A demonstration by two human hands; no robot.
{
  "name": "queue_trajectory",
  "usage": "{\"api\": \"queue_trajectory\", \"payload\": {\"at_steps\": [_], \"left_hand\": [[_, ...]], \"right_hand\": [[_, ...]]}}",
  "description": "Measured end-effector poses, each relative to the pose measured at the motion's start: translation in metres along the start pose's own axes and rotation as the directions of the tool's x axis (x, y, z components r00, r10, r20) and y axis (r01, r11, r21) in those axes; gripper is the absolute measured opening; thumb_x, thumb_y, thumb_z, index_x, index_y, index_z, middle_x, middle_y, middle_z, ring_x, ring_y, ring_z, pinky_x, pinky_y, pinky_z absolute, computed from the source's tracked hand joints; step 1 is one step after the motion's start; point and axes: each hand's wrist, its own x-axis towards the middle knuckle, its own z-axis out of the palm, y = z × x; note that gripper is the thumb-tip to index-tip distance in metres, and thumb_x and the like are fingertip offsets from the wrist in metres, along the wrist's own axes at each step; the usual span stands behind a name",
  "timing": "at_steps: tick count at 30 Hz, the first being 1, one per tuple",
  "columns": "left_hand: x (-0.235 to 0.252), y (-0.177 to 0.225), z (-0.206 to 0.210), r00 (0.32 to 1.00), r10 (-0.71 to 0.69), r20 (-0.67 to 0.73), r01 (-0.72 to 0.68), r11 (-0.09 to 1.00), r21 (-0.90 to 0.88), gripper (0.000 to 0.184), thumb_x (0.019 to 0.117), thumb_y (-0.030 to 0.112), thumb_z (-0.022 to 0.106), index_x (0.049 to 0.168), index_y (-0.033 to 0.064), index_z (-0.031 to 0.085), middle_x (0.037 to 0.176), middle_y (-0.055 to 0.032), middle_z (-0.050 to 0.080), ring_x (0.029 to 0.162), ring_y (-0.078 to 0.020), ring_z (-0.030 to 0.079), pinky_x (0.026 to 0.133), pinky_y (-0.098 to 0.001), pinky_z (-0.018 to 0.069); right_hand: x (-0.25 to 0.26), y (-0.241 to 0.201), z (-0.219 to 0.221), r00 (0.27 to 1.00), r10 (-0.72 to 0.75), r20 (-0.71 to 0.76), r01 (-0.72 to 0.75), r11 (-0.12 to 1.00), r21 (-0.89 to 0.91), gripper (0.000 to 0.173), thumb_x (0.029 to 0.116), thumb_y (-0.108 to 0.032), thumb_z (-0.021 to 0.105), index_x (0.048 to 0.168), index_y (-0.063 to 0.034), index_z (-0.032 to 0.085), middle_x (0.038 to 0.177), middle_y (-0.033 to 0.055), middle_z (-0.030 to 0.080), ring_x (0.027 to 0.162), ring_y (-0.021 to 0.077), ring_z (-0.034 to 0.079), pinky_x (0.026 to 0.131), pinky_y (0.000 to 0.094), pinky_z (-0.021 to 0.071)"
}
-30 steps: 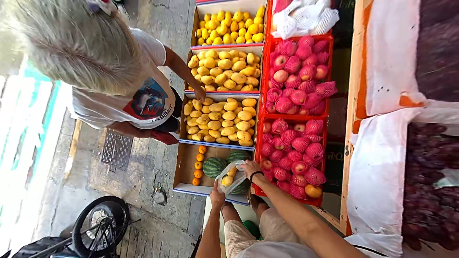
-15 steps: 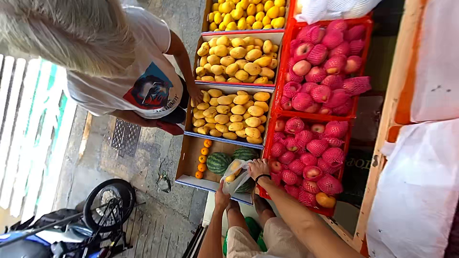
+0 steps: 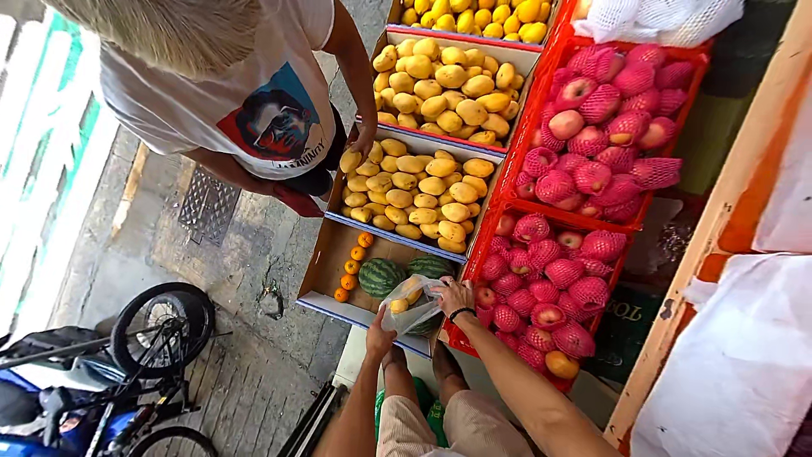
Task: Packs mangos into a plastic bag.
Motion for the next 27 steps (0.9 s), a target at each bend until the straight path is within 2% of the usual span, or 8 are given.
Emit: {"api": "queue_trajectory", "payload": {"at_steps": [2, 4, 6, 8, 11, 13, 22, 27], "left_hand": [[-0.002, 0.001, -0.003, 0.999, 0.049, -0.018, -0.049, 0.998, -0.028, 0.068, 0.089, 0.0, 0.067, 0.152, 0.0176, 0.048, 0.139, -0.0216, 0.06, 0.096, -0.0352, 0.072, 0.084, -0.0529, 0.0604], [-0.002, 0.004, -0.005, 0.995, 0.095, -0.025, -0.096, 0.995, -0.033, 0.04, 0.0918, 0.0, 0.064, 0.131, 0.0096, 0.065, 0.139, -0.0181, 0.059, 0.097, -0.0305, 0.072, 0.084, -0.0484, 0.0609], [-0.002, 0.007, -0.005, 0.993, 0.117, -0.01, -0.117, 0.992, -0.036, 0.03, 0.0926, -0.001, 0.061, 0.119, 0.0081, 0.071, 0.139, -0.0179, 0.058, 0.098, -0.0285, 0.071, 0.085, -0.0461, 0.0606], [0.001, 0.009, -0.005, 0.993, 0.117, -0.008, -0.117, 0.993, -0.027, 0.039, 0.0905, -0.003, 0.061, 0.127, 0.0099, 0.068, 0.143, -0.0186, 0.055, 0.099, -0.0294, 0.071, 0.085, -0.0467, 0.0607], [0.005, 0.009, -0.003, 0.996, 0.088, -0.002, -0.088, 0.995, -0.041, 0.066, 0.0874, -0.003, 0.065, 0.149, 0.0123, 0.051, 0.15, -0.0217, 0.05, 0.108, -0.0355, 0.069, 0.089, -0.0519, 0.0592], [0.006, 0.009, -0.003, 0.998, 0.062, -0.013, -0.063, 0.995, -0.078, 0.076, 0.0854, -0.002, 0.069, 0.155, 0.0123, 0.042, 0.146, -0.0246, 0.052, 0.105, -0.0367, 0.07, 0.087, -0.0518, 0.0598], [0.008, 0.001, -0.002, 0.997, 0.072, -0.014, -0.073, 0.986, -0.151, 0.083, 0.0807, -0.003, 0.073, 0.156, 0.009, 0.04, 0.14, -0.028, 0.056, 0.106, -0.0387, 0.069, 0.088, -0.0528, 0.0595], [0.006, -0.009, 0.003, 0.997, 0.076, -0.016, -0.077, 0.984, -0.159, 0.086, 0.079, -0.004, 0.073, 0.157, 0.0084, 0.037, 0.145, -0.0272, 0.053, 0.115, -0.0398, 0.066, 0.092, -0.0541, 0.0579]], "right_hand": [[0.0, -0.004, -0.009, 0.998, -0.012, 0.064, 0.014, 0.999, -0.038, 0.033, 0.096, -0.02, 0.062, 0.125, -0.0303, 0.074, 0.154, 0.0085, 0.051, 0.123, 0.0361, 0.06, 0.112, 0.0622, 0.0303], [0.004, -0.006, -0.014, 0.995, -0.019, 0.096, 0.025, 0.997, -0.066, 0.029, 0.0971, -0.02, 0.061, 0.122, -0.0218, 0.075, 0.152, 0.0143, 0.052, 0.128, 0.0397, 0.056, 0.113, 0.0654, 0.0286], [0.009, -0.004, -0.014, 0.996, -0.023, 0.082, 0.028, 0.998, -0.061, 0.03, 0.0968, -0.024, 0.062, 0.124, -0.0182, 0.074, 0.149, 0.0169, 0.053, 0.132, 0.0403, 0.053, 0.113, 0.0656, 0.0288], [0.015, -0.003, -0.01, 0.998, -0.021, 0.059, 0.024, 0.999, -0.041, 0.034, 0.0967, -0.029, 0.062, 0.128, -0.0199, 0.072, 0.149, 0.0156, 0.054, 0.132, 0.038, 0.053, 0.113, 0.064, 0.0303], [0.016, -0.002, -0.006, 1.0, -0.016, 0.017, 0.017, 0.999, -0.04, 0.037, 0.097, -0.034, 0.059, 0.131, -0.0231, 0.07, 0.148, 0.0116, 0.056, 0.13, 0.0339, 0.057, 0.112, 0.0598, 0.0344], [0.017, -0.004, -0.008, 1.0, 0.001, 0.0, -0.001, 1.0, -0.029, 0.038, 0.0976, -0.032, 0.058, 0.133, -0.0245, 0.069, 0.148, 0.0096, 0.056, 0.128, 0.0322, 0.058, 0.111, 0.0572, 0.0363], [0.015, -0.006, -0.01, 0.999, -0.01, 0.031, 0.012, 0.998, -0.063, 0.037, 0.0978, -0.029, 0.057, 0.132, -0.023, 0.069, 0.141, 0.0106, 0.062, 0.125, 0.0315, 0.06, 0.11, 0.0569, 0.0366], [0.015, -0.005, -0.009, 0.999, -0.019, 0.048, 0.023, 0.997, -0.075, 0.036, 0.0973, -0.032, 0.057, 0.129, -0.0221, 0.071, 0.142, 0.0097, 0.062, 0.126, 0.0309, 0.06, 0.11, 0.0569, 0.0372]]}}
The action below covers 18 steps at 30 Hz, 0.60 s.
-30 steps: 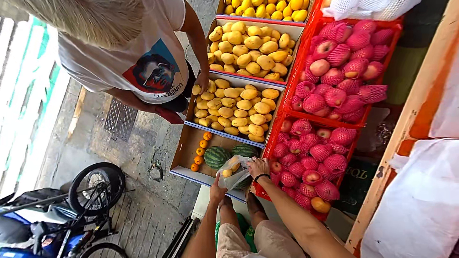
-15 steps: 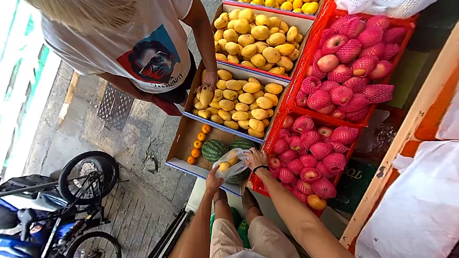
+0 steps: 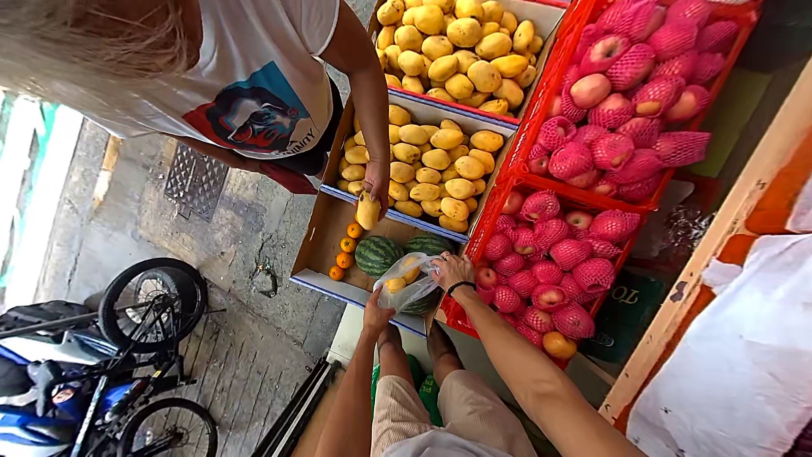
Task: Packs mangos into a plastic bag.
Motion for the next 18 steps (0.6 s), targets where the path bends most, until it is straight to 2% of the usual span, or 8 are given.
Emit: {"api": "queue_trajectory", "payload": {"at_steps": [4, 8, 11, 13, 16, 18], "left_hand": [[-0.003, -0.003, 0.002, 1.0, 0.001, -0.002, -0.001, 1.0, -0.01, 0.089, 0.077, -0.004, 0.074, 0.157, 0.0074, 0.037, 0.144, -0.028, 0.053, 0.116, -0.0401, 0.065, 0.093, -0.0544, 0.0574], [-0.002, -0.001, 0.002, 1.0, -0.008, -0.01, 0.008, 1.0, -0.01, 0.097, 0.076, -0.004, 0.077, 0.16, 0.009, 0.029, 0.14, -0.0295, 0.055, 0.112, -0.0408, 0.067, 0.092, -0.0545, 0.058], [0.0, 0.007, 0.003, 1.0, 0.023, -0.012, -0.022, 1.0, 0.021, 0.103, 0.0741, -0.004, 0.078, 0.161, 0.0067, 0.025, 0.143, -0.0291, 0.053, 0.119, -0.0403, 0.064, 0.097, -0.0544, 0.0558], [0.001, 0.011, 0.004, 0.999, 0.045, 0.0, -0.045, 0.995, 0.085, 0.1, 0.0745, -0.002, 0.078, 0.16, 0.0045, 0.027, 0.146, -0.0282, 0.052, 0.123, -0.0396, 0.062, 0.1, -0.0543, 0.0545], [0.002, 0.018, 0.007, 0.997, 0.054, 0.062, -0.069, 0.96, 0.27, 0.095, 0.0755, 0.002, 0.079, 0.159, 0.0053, 0.032, 0.149, -0.0249, 0.051, 0.134, -0.0388, 0.054, 0.11, -0.0555, 0.0453], [0.0, 0.022, 0.012, 0.996, 0.027, 0.086, -0.054, 0.942, 0.33, 0.097, 0.0762, 0.003, 0.079, 0.16, 0.0064, 0.03, 0.149, -0.025, 0.051, 0.134, -0.0402, 0.054, 0.11, -0.057, 0.0449]], "right_hand": [[0.0, 0.001, -0.001, 1.0, -0.004, 0.03, 0.005, 1.0, -0.009, 0.036, 0.0979, -0.033, 0.057, 0.129, -0.0226, 0.071, 0.14, 0.0092, 0.063, 0.128, 0.0306, 0.059, 0.11, 0.0573, 0.0363], [-0.001, 0.0, -0.002, 1.0, 0.011, 0.019, -0.012, 1.0, 0.023, 0.039, 0.0985, -0.03, 0.06, 0.136, -0.0252, 0.066, 0.141, 0.0107, 0.062, 0.127, 0.032, 0.06, 0.111, 0.0575, 0.0368], [-0.004, 0.0, -0.001, 1.0, 0.006, -0.031, -0.005, 1.0, 0.031, 0.039, 0.0977, -0.026, 0.063, 0.137, -0.0231, 0.066, 0.136, 0.0108, 0.065, 0.122, 0.0318, 0.063, 0.108, 0.0559, 0.0403], [-0.005, 0.001, 0.002, 0.999, -0.011, -0.049, 0.012, 1.0, 0.022, 0.038, 0.0973, -0.024, 0.063, 0.135, -0.0206, 0.067, 0.136, 0.0101, 0.065, 0.121, 0.0311, 0.063, 0.106, 0.0557, 0.0415], [-0.004, 0.001, 0.001, 0.999, -0.032, -0.039, 0.032, 0.999, 0.0, 0.035, 0.0968, -0.018, 0.061, 0.131, -0.0172, 0.069, 0.134, 0.0104, 0.066, 0.12, 0.0315, 0.064, 0.105, 0.0553, 0.0417], [-0.005, 0.0, -0.002, 0.999, -0.042, -0.019, 0.042, 0.999, 0.003, 0.033, 0.0956, -0.015, 0.062, 0.127, -0.0154, 0.071, 0.133, 0.0114, 0.067, 0.119, 0.0327, 0.064, 0.105, 0.0564, 0.0414]]}}
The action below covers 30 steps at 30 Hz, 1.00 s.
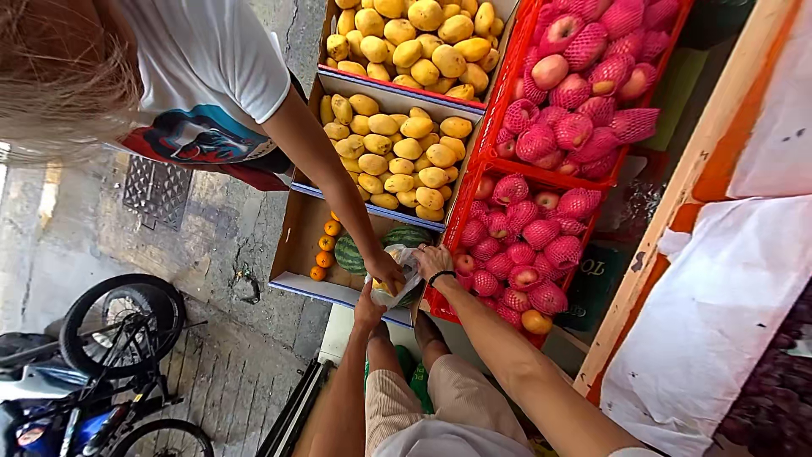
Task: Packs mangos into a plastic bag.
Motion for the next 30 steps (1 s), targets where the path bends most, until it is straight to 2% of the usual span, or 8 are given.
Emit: {"api": "queue_trajectory", "payload": {"at_steps": [3, 6, 9, 12, 20, 24, 28, 30], "left_hand": [[0.001, -0.001, 0.006, 0.999, -0.034, -0.012, 0.031, 0.989, -0.144, 0.097, 0.0768, -0.004, 0.077, 0.16, 0.0028, 0.027, 0.144, -0.0297, 0.052, 0.126, -0.0405, 0.06, 0.103, -0.0539, 0.0522], [0.001, -0.006, 0.007, 0.998, -0.054, -0.029, 0.045, 0.968, -0.247, 0.099, 0.0768, -0.008, 0.076, 0.161, 0.0029, 0.024, 0.143, -0.0303, 0.053, 0.119, -0.0396, 0.064, 0.097, -0.0512, 0.0565], [0.001, -0.013, 0.005, 0.998, -0.058, -0.028, 0.049, 0.963, -0.266, 0.102, 0.0768, -0.008, 0.077, 0.162, 0.0053, 0.021, 0.144, -0.0309, 0.052, 0.117, -0.0405, 0.065, 0.096, -0.0521, 0.0571], [-0.002, -0.01, 0.001, 0.996, -0.085, -0.041, 0.07, 0.959, -0.274, 0.101, 0.0778, -0.007, 0.075, 0.162, 0.0075, 0.021, 0.139, -0.0309, 0.055, 0.109, -0.0395, 0.069, 0.092, -0.0513, 0.0591], [-0.009, -0.013, 0.001, 0.993, -0.091, -0.072, 0.065, 0.948, -0.311, 0.095, 0.079, -0.007, 0.074, 0.161, 0.0071, 0.026, 0.14, -0.0304, 0.055, 0.107, -0.0396, 0.069, 0.089, -0.0517, 0.0603], [-0.015, -0.013, 0.001, 0.992, -0.105, -0.065, 0.079, 0.946, -0.315, 0.089, 0.0852, -0.002, 0.072, 0.161, 0.007, 0.025, 0.13, -0.0294, 0.061, 0.092, -0.0341, 0.072, 0.081, -0.0471, 0.0618], [-0.021, -0.012, 0.004, 0.991, -0.121, -0.053, 0.097, 0.938, -0.332, 0.084, 0.0893, -0.003, 0.068, 0.161, 0.0086, 0.025, 0.124, -0.0281, 0.063, 0.085, -0.0313, 0.072, 0.078, -0.0451, 0.0617], [-0.022, -0.012, 0.006, 0.991, -0.126, -0.045, 0.104, 0.938, -0.331, 0.082, 0.0909, -0.002, 0.067, 0.161, 0.0086, 0.026, 0.124, -0.0287, 0.063, 0.085, -0.0325, 0.073, 0.078, -0.0465, 0.0622]], "right_hand": [[0.001, 0.0, 0.0, 1.0, 0.007, 0.024, -0.007, 1.0, -0.015, 0.034, 0.0953, -0.015, 0.063, 0.129, -0.0152, 0.07, 0.132, 0.0122, 0.067, 0.119, 0.0333, 0.064, 0.105, 0.0565, 0.0415], [0.004, 0.001, 0.004, 1.0, 0.021, 0.002, -0.021, 1.0, -0.019, 0.039, 0.0943, -0.017, 0.066, 0.134, -0.0158, 0.067, 0.131, 0.0132, 0.067, 0.117, 0.034, 0.064, 0.104, 0.0566, 0.0421], [0.003, 0.002, 0.009, 0.997, 0.007, -0.074, -0.007, 1.0, 0.0, 0.039, 0.093, -0.015, 0.067, 0.132, -0.0152, 0.068, 0.128, 0.0149, 0.068, 0.113, 0.036, 0.066, 0.101, 0.0579, 0.0445], [0.005, 0.005, 0.018, 0.986, -0.016, -0.168, 0.018, 1.0, 0.008, 0.039, 0.0907, -0.013, 0.069, 0.13, -0.0161, 0.07, 0.128, 0.0143, 0.069, 0.109, 0.0356, 0.067, 0.096, 0.058, 0.0473], [0.005, 0.007, 0.024, 0.979, -0.034, -0.2, 0.036, 0.999, 0.007, 0.034, 0.0899, -0.012, 0.069, 0.124, -0.0165, 0.073, 0.125, 0.014, 0.07, 0.108, 0.0361, 0.068, 0.096, 0.0591, 0.0474], [0.007, 0.003, 0.011, 0.995, -0.006, -0.097, 0.007, 1.0, 0.007, 0.037, 0.0923, -0.014, 0.065, 0.129, -0.0191, 0.071, 0.129, 0.0125, 0.068, 0.114, 0.0332, 0.066, 0.102, 0.0564, 0.0442], [0.006, 0.002, 0.01, 0.997, -0.006, -0.081, 0.008, 1.0, 0.018, 0.036, 0.0925, -0.016, 0.065, 0.128, -0.0179, 0.071, 0.128, 0.013, 0.069, 0.113, 0.0337, 0.066, 0.101, 0.0567, 0.0443], [0.004, 0.001, 0.006, 0.998, 0.0, -0.058, 0.001, 1.0, 0.021, 0.035, 0.0935, -0.018, 0.065, 0.128, -0.0178, 0.071, 0.128, 0.0134, 0.069, 0.114, 0.0338, 0.065, 0.102, 0.0566, 0.0438]]}}
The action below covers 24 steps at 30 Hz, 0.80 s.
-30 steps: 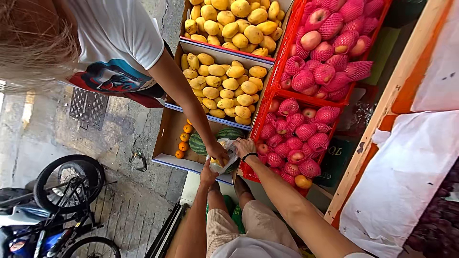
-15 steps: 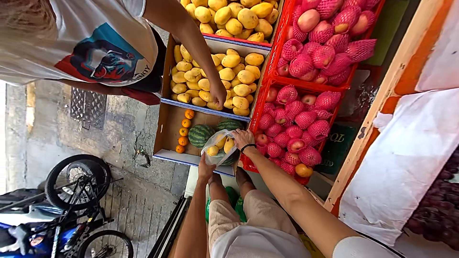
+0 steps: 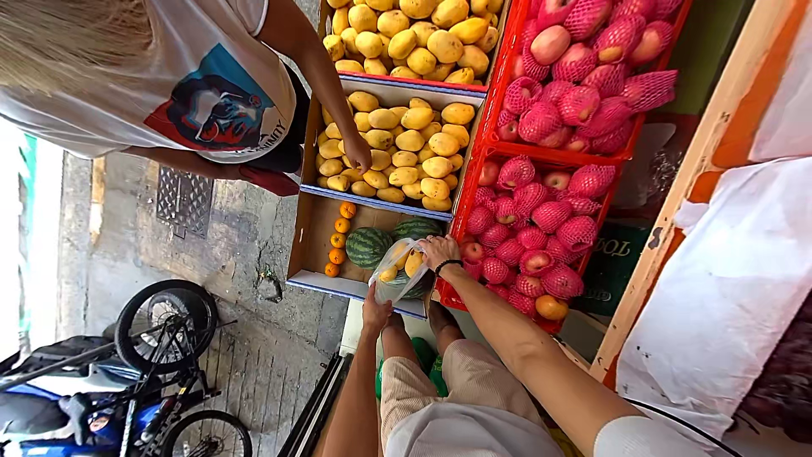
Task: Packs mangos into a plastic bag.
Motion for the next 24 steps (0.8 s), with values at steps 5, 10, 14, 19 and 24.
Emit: {"api": "queue_trajectory", "payload": {"at_steps": [5, 10, 14, 19, 24], "left_hand": [[-0.0013, -0.0039, 0.0037, 1.0, -0.021, -0.006, 0.022, 1.0, 0.018, 0.08, 0.0916, 0.0, 0.067, 0.16, 0.0102, 0.028, 0.122, -0.0285, 0.065, 0.086, -0.0328, 0.073, 0.081, -0.0471, 0.0617], [-0.0012, -0.0057, 0.0053, 1.0, -0.026, -0.011, 0.026, 1.0, 0.01, 0.079, 0.0928, 0.0, 0.066, 0.161, 0.0117, 0.028, 0.121, -0.0285, 0.065, 0.086, -0.0329, 0.073, 0.08, -0.0472, 0.0615], [0.0006, -0.0072, 0.0075, 1.0, -0.02, -0.014, 0.02, 1.0, 0.015, 0.08, 0.0923, 0.0, 0.067, 0.161, 0.0119, 0.028, 0.123, -0.0292, 0.064, 0.088, -0.0344, 0.073, 0.081, -0.0485, 0.0612], [-0.0023, -0.0057, 0.0093, 1.0, -0.026, -0.011, 0.026, 1.0, 0.012, 0.078, 0.0932, 0.0, 0.066, 0.161, 0.012, 0.029, 0.127, -0.0293, 0.063, 0.093, -0.0361, 0.072, 0.084, -0.0498, 0.0606], [-0.0069, -0.0038, 0.0106, 0.999, -0.026, -0.022, 0.026, 1.0, -0.002, 0.075, 0.0943, 0.001, 0.065, 0.16, 0.0122, 0.03, 0.13, -0.0291, 0.061, 0.097, -0.0374, 0.072, 0.086, -0.0516, 0.06]], "right_hand": [[-0.0001, -0.0006, -0.0019, 0.999, 0.013, 0.03, -0.012, 1.0, -0.018, 0.035, 0.0946, -0.02, 0.062, 0.129, -0.0187, 0.07, 0.128, 0.0113, 0.069, 0.115, 0.0317, 0.065, 0.103, 0.0541, 0.0435], [0.0033, -0.0013, -0.0029, 0.997, 0.025, 0.069, -0.024, 1.0, -0.006, 0.037, 0.0967, -0.021, 0.059, 0.132, -0.0197, 0.068, 0.133, 0.0108, 0.067, 0.121, 0.0315, 0.063, 0.105, 0.055, 0.0413], [0.0046, 0.0001, -0.0048, 0.995, 0.015, 0.098, -0.015, 1.0, 0.003, 0.039, 0.0973, -0.019, 0.056, 0.135, -0.0179, 0.066, 0.135, 0.0131, 0.066, 0.123, 0.0332, 0.062, 0.108, 0.0557, 0.0398], [0.0058, 0.0041, 0.0018, 0.997, 0.0, 0.072, 0.002, 1.0, -0.031, 0.038, 0.0964, -0.018, 0.055, 0.133, -0.0176, 0.067, 0.133, 0.0124, 0.067, 0.121, 0.033, 0.063, 0.106, 0.0561, 0.0405], [0.0052, 0.0017, 0.0008, 0.995, 0.013, 0.094, -0.009, 0.999, -0.049, 0.038, 0.0968, -0.02, 0.054, 0.133, -0.0187, 0.066, 0.134, 0.0125, 0.066, 0.123, 0.0325, 0.062, 0.108, 0.0563, 0.0394]]}}
